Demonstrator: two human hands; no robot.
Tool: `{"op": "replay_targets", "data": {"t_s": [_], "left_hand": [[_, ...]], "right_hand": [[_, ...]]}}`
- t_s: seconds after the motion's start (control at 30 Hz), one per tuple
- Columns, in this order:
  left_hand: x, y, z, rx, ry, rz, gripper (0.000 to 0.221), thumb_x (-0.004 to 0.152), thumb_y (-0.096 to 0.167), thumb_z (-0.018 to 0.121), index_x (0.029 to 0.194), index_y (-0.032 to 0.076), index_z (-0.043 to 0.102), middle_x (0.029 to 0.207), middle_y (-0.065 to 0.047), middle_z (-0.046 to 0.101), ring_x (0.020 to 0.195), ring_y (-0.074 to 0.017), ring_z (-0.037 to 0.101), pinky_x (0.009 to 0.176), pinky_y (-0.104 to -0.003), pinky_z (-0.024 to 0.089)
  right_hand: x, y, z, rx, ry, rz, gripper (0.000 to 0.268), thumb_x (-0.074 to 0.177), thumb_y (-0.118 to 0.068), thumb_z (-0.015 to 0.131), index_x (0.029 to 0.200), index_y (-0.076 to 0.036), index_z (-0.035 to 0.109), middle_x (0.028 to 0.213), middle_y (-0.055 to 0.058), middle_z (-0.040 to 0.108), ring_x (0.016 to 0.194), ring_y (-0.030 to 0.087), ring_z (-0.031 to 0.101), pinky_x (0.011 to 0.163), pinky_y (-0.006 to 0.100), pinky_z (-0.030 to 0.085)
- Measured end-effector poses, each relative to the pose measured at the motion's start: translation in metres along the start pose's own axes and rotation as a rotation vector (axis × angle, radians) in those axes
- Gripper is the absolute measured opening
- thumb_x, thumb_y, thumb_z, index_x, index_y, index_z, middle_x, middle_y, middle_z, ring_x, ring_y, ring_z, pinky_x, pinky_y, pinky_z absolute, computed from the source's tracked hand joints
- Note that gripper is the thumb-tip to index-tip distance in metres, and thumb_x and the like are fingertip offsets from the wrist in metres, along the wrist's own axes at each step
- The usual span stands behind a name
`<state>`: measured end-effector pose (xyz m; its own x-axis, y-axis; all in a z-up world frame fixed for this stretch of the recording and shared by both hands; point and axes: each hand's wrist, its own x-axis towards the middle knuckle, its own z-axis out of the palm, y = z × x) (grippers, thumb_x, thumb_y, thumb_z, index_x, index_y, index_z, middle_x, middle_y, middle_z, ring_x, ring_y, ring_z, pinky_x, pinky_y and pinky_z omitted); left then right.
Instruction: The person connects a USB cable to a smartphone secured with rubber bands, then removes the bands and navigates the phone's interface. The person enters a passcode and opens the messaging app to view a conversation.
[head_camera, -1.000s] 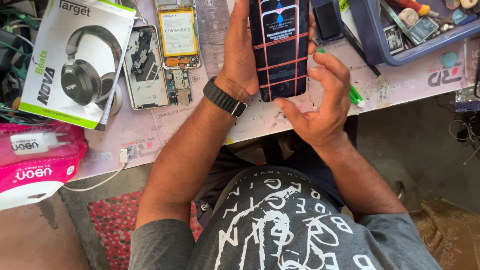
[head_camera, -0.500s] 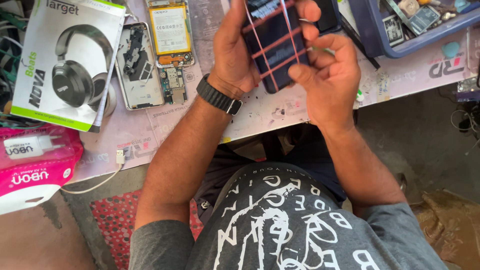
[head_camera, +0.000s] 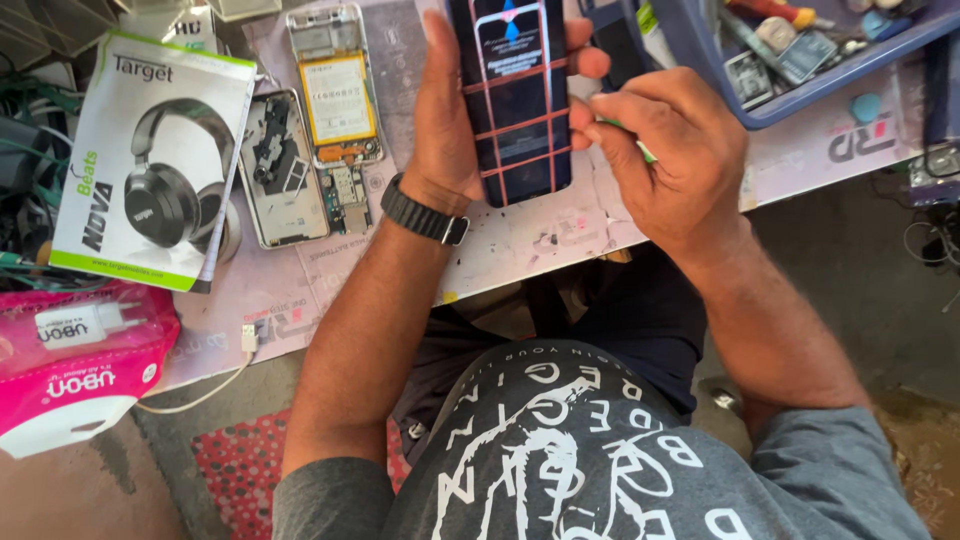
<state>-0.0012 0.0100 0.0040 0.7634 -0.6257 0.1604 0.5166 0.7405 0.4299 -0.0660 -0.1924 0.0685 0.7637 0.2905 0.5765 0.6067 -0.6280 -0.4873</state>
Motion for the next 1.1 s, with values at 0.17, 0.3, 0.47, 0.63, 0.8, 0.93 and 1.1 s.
{"op": "replay_targets", "data": {"t_s": [0.17,0.3,0.47,0.63,0.8,0.93,1.1], "left_hand": [[-0.005,0.003,0.008,0.210,0.070,-0.072,0.072,0.103,0.049,0.062,0.142,-0.009,0.049,0.118,-0.026,0.066,0.098,-0.0342,0.075,0.085,-0.045,0.066],[-0.004,0.004,0.010,0.283,0.087,-0.093,0.059,0.093,0.023,0.070,0.139,-0.006,0.049,0.119,-0.025,0.066,0.100,-0.0356,0.074,0.088,-0.046,0.066],[-0.003,0.006,0.012,0.245,0.013,-0.089,0.066,0.094,0.026,0.071,0.145,-0.009,0.047,0.123,-0.026,0.065,0.101,-0.0332,0.073,0.087,-0.043,0.065],[-0.005,0.004,0.012,0.093,-0.098,-0.101,0.086,0.100,0.064,0.054,0.146,-0.008,0.046,0.122,-0.029,0.066,0.095,-0.0314,0.074,0.081,-0.042,0.065],[-0.006,0.007,0.008,-0.006,-0.138,-0.159,0.099,0.097,0.077,0.046,0.146,-0.009,0.045,0.121,-0.034,0.066,0.090,-0.0357,0.075,0.076,-0.043,0.065],[-0.007,0.011,0.006,-0.032,-0.190,-0.262,0.091,0.097,0.071,0.048,0.150,-0.003,0.045,0.119,-0.037,0.066,0.087,-0.0386,0.075,0.071,-0.043,0.065],[-0.011,0.007,0.006,0.028,-0.189,-0.316,0.084,0.104,0.068,0.048,0.142,-0.007,0.050,0.114,-0.038,0.066,0.082,-0.0394,0.074,0.065,-0.044,0.064]], "right_hand": [[0.037,0.006,-0.005,-0.032,-0.053,-0.162,0.020,0.097,0.005,0.079,0.114,0.004,0.068,0.103,0.014,0.065,0.090,0.027,0.067,0.074,0.037,0.054],[0.047,0.012,0.002,0.019,-0.057,0.025,0.015,0.106,0.000,0.082,0.114,0.003,0.070,0.100,0.011,0.068,0.084,0.020,0.070,0.071,0.031,0.054],[0.043,0.018,0.005,0.164,0.012,0.075,0.009,0.106,0.004,0.074,0.114,0.004,0.069,0.099,0.011,0.069,0.087,0.017,0.071,0.074,0.029,0.055],[0.042,0.021,0.005,0.620,-0.028,0.288,0.018,0.108,0.003,0.065,0.126,0.005,0.063,0.105,0.006,0.069,0.092,0.011,0.070,0.084,0.024,0.061],[0.051,0.043,-0.009,0.595,-0.218,0.243,0.029,0.097,0.004,0.073,0.123,0.009,0.062,0.098,0.012,0.067,0.086,0.015,0.064,0.078,0.027,0.054],[0.052,0.062,-0.014,0.986,-0.407,0.320,0.036,0.093,-0.002,0.076,0.123,0.005,0.059,0.107,0.011,0.071,0.098,0.015,0.073,0.089,0.027,0.064],[0.057,0.080,-0.016,1.009,-0.568,0.260,0.033,0.091,0.001,0.081,0.114,0.008,0.059,0.100,0.016,0.072,0.089,0.019,0.075,0.082,0.027,0.065]]}}
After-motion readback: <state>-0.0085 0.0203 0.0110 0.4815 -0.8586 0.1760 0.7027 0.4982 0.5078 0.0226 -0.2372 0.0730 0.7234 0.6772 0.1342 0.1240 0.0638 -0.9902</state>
